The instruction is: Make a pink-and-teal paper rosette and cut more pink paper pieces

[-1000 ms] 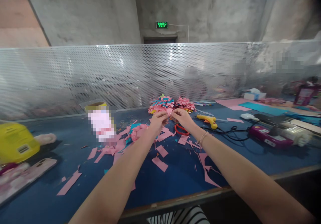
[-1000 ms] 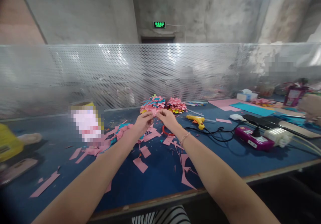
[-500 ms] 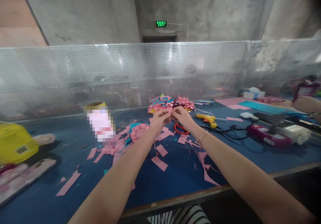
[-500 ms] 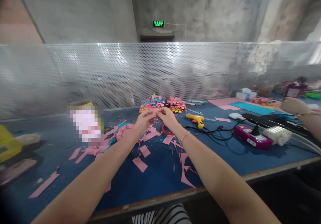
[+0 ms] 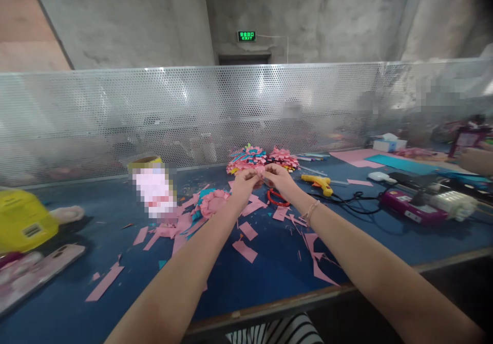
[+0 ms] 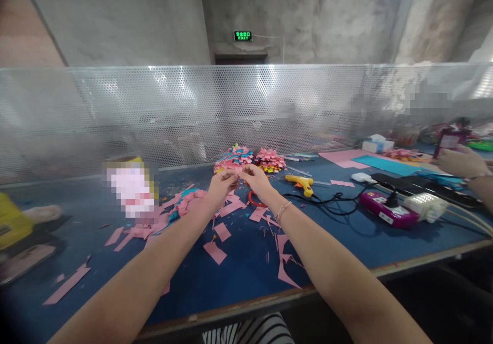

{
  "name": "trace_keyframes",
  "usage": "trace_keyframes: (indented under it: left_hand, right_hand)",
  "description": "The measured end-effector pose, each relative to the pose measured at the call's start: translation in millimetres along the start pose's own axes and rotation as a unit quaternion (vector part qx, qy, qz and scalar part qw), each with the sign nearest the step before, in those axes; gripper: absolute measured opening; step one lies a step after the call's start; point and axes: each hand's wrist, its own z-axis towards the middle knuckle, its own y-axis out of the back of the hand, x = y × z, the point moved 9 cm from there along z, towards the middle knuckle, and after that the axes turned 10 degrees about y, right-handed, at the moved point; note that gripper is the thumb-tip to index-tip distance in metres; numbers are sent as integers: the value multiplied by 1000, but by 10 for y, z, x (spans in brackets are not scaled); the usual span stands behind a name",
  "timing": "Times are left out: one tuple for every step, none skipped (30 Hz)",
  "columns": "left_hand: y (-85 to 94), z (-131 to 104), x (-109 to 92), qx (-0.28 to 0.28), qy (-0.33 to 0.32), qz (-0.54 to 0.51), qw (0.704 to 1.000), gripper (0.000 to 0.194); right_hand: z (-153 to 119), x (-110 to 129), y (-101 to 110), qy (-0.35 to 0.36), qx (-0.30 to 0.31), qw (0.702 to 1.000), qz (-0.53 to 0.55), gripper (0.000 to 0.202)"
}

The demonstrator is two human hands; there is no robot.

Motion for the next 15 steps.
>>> trace_keyframes:
  left_hand:
    - [-3, 0, 2, 0, 1, 4, 1000, 24]
    - [-4, -1, 2, 0, 1, 8, 1000, 22]
    - [-4, -2, 2, -2, 1, 11, 1000, 21]
    - [-4, -3, 1, -3, 0, 14, 1000, 20]
    - [-3, -4, -1, -5, -2, 16, 1000, 19]
    - [-4, -6, -4, -5, -4, 19, 1000, 19]
    - [-9, -10, -8, -5, -7, 22, 1000, 20]
    - [-15, -14, -13, -3, -9, 23, 1000, 20]
    - [-19, -19, -19, -3, -12, 23, 1000, 22]
    - [-22, -26, -26, -3, -15, 22, 1000, 23]
    - [-23, -34, -34, -5, -17, 20, 1000, 25]
    - [-23, -43, -43, -7, -20, 17, 1000, 27]
    - [-24, -52, -52, -10, -23, 17, 1000, 28]
    - [-27, -61, -62, -11, -26, 21, 999, 28]
    - [-34, -69, -71, -11, -30, 29, 999, 27]
  right_hand:
    - [-1, -14, 1, -4, -4, 1000, 6, 32]
    - [-3, -27, 2, -8, -7, 1000, 11, 33]
    - [-6, -39, 3, -12, -11, 1000, 16, 34]
    - [-10, -46, 4, -14, -14, 1000, 21, 35]
    - [-14, -48, 2, -16, -15, 999, 25, 35]
    - [-19, -48, -2, -17, -15, 999, 30, 35]
    - [-25, -44, -7, -19, -15, 999, 34, 35]
    - [-31, -40, -11, -22, -16, 999, 39, 36]
    - [-38, -34, -14, -26, -17, 999, 45, 36]
    - [-44, -28, -17, -30, -19, 998, 51, 36]
    - [-49, -25, -17, -35, -23, 997, 57, 36]
    - [-52, -23, -12, -40, -29, 997, 64, 37]
    - [-54, -22, -5, -45, -35, 996, 72, 37]
    - [-56, -24, 3, -49, -41, 995, 80, 37]
    - [-57, -29, 13, -52, -48, 994, 87, 37]
